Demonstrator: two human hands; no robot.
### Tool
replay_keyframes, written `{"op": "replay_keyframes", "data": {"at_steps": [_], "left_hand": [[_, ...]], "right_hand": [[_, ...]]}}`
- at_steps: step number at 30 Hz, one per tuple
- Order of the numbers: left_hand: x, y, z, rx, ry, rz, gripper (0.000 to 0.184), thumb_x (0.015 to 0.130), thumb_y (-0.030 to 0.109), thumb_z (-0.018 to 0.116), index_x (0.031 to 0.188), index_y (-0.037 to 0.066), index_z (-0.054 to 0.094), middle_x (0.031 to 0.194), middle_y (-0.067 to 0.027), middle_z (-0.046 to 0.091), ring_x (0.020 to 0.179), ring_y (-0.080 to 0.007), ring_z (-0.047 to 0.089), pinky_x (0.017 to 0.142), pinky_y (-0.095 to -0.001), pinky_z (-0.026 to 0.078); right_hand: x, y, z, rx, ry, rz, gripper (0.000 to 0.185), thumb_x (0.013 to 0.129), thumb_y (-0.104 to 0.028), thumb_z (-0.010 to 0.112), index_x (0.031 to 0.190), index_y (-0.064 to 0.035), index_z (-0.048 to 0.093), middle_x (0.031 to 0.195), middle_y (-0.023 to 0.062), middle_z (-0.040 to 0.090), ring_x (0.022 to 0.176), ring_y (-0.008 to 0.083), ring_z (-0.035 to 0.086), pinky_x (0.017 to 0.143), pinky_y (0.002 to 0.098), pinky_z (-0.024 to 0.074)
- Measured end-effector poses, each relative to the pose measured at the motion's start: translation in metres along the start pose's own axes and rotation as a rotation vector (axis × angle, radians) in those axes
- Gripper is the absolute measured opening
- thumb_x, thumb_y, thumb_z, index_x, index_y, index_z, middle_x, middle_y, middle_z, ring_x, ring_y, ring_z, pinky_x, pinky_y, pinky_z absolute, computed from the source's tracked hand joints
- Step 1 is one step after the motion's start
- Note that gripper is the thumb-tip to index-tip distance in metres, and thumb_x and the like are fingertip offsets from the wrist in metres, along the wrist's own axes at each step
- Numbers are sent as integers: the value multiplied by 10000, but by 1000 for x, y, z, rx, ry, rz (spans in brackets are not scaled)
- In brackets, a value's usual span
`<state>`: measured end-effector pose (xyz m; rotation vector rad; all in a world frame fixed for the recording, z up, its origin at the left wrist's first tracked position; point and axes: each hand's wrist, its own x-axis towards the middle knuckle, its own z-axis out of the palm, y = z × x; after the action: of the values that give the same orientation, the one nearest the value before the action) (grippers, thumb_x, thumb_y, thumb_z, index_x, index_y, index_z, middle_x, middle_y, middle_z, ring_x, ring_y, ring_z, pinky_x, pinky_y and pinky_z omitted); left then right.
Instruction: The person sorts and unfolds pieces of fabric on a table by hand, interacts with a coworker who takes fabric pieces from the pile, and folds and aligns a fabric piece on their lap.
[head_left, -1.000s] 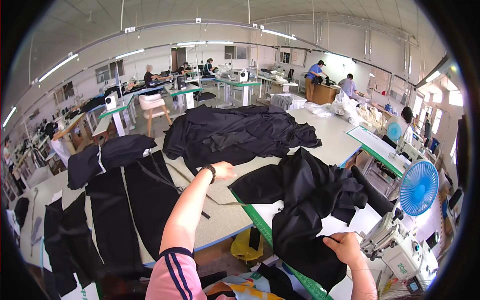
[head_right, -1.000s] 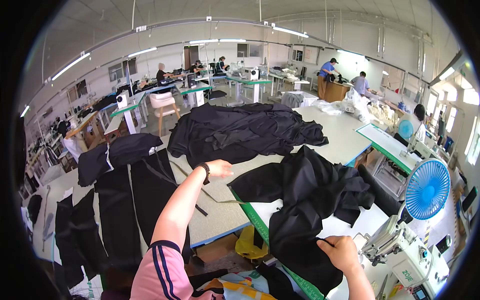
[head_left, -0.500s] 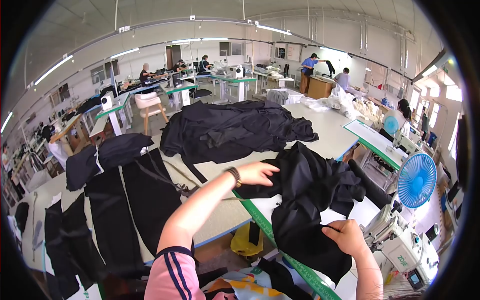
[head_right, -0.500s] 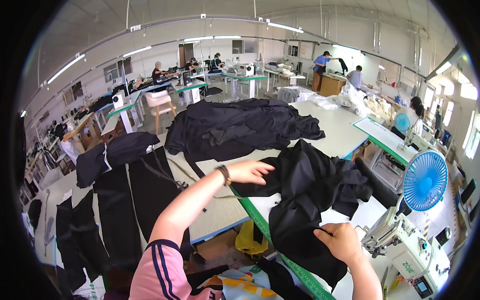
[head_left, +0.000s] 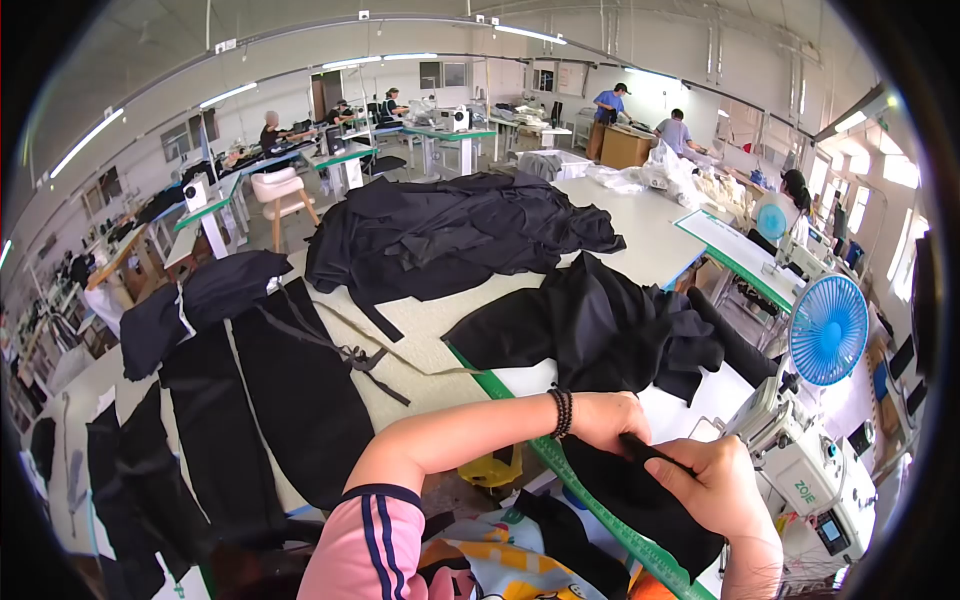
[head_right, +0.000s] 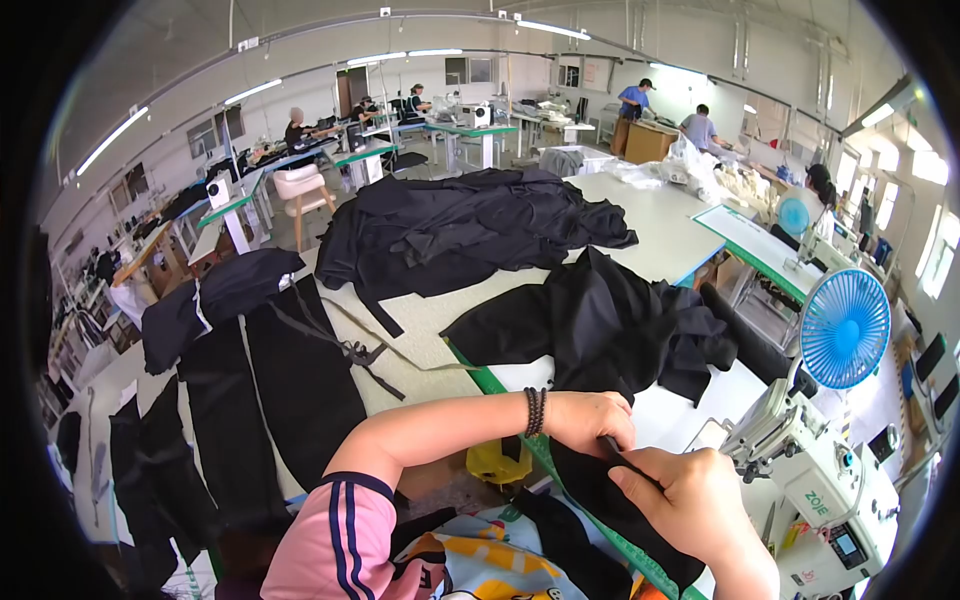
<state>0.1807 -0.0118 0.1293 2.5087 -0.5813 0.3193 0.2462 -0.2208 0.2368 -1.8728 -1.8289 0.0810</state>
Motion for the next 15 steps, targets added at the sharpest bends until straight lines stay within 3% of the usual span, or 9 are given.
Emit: {"op": "replay_keyframes", "data": {"at_steps": [3,4,9,15], "left_hand": [[-6,-17,10,-78,38,-91,210,719,102,717,922,96,667,859,-46,668,870,-227,626,824,-362,453],[-9,-21,12,-123,105,-54,185,729,80,704,912,86,675,852,-71,674,822,-249,636,738,-328,484],[-23,-27,2,-173,146,-187,203,809,32,627,1007,72,643,948,-68,677,895,-189,652,799,-297,495],[-40,-21,-28,46,228,-338,139,867,171,617,966,85,570,886,-87,660,877,-265,653,756,-337,492]], "right_hand": [[-6,-6,-6,51,13,46,169,787,-239,700,840,-79,709,528,102,576,482,280,591,478,332,468],[-7,-8,-8,58,29,45,164,792,-230,696,844,-74,708,528,103,575,483,283,591,478,331,465],[-13,4,2,-1,52,69,212,809,-274,677,844,-66,696,548,136,576,515,312,599,502,359,471],[-14,32,10,-68,128,115,251,838,-290,641,799,-42,658,599,191,575,601,371,597,556,416,468]]}}
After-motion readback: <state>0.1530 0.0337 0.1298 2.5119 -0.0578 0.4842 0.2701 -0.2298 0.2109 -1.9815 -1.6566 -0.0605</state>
